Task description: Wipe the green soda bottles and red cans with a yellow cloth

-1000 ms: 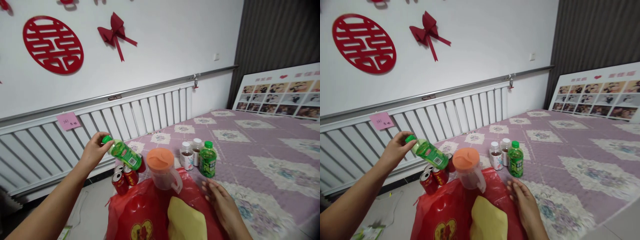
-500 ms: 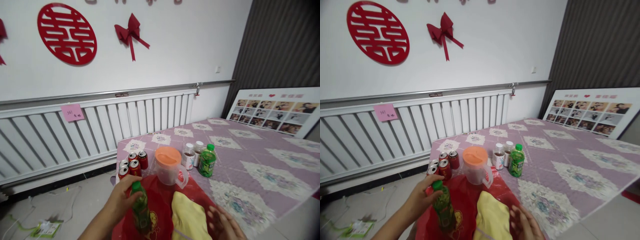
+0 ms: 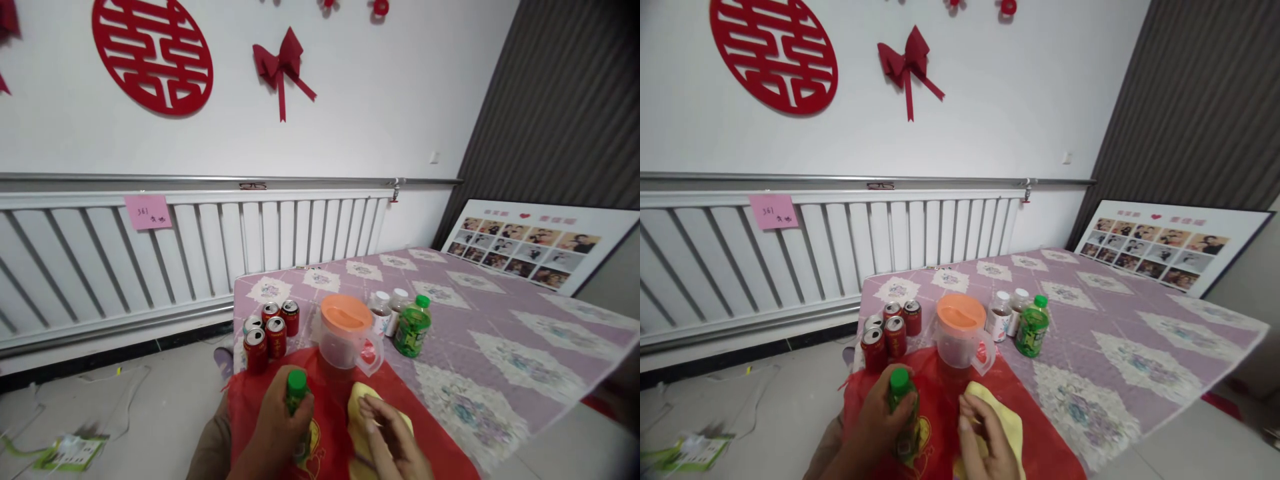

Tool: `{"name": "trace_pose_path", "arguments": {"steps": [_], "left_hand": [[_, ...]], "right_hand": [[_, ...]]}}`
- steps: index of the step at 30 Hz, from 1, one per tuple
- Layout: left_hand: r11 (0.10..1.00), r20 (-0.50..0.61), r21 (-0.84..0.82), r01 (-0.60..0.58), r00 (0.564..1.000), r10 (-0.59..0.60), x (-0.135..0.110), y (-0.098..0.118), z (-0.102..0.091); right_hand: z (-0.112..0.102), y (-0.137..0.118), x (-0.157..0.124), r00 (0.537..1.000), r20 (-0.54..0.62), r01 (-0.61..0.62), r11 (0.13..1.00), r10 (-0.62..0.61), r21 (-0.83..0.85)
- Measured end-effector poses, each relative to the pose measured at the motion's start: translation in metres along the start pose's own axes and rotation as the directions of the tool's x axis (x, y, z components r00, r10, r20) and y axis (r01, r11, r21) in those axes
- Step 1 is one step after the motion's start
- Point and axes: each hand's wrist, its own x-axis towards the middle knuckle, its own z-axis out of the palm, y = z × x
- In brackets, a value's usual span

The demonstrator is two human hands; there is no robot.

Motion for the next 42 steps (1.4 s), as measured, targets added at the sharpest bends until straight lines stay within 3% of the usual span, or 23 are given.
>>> {"name": "trace_pose_path", "arguments": {"steps": [5,10,14,19,31,42], "left_hand": [[0.997,-0.040,-0.058,-0.045,0.998,0.043,0.002,-0.013,0.004],[0.984,-0.072,-0.114,-0.140,0.989,0.132,0.002,-0.017,0.008],[0.984,-0.064,-0.128,-0.126,0.991,0.118,0.002,-0.013,0.007],[0.984,-0.052,-0.151,-0.097,0.995,0.090,0.002,-0.010,0.004],[0.974,-0.026,-0.208,-0.087,0.996,0.083,0.003,-0.013,0.004],[0.975,-0.015,-0.213,-0.063,0.998,0.061,0.003,-0.014,0.003]], "right_hand": [[0.055,-0.022,-0.003,0.966,0.183,0.210,0.968,-0.184,-0.136],[0.088,-0.033,0.002,0.981,0.163,0.127,0.981,-0.103,-0.145],[0.102,-0.038,0.007,0.987,0.143,0.099,0.976,-0.072,-0.192],[0.111,-0.040,0.005,0.996,0.088,0.053,0.976,-0.035,-0.209],[0.115,-0.039,0.003,0.995,0.018,0.097,0.978,-0.095,-0.186],[0.115,-0.039,0.003,0.988,0.062,0.153,0.973,-0.144,-0.174]]}}
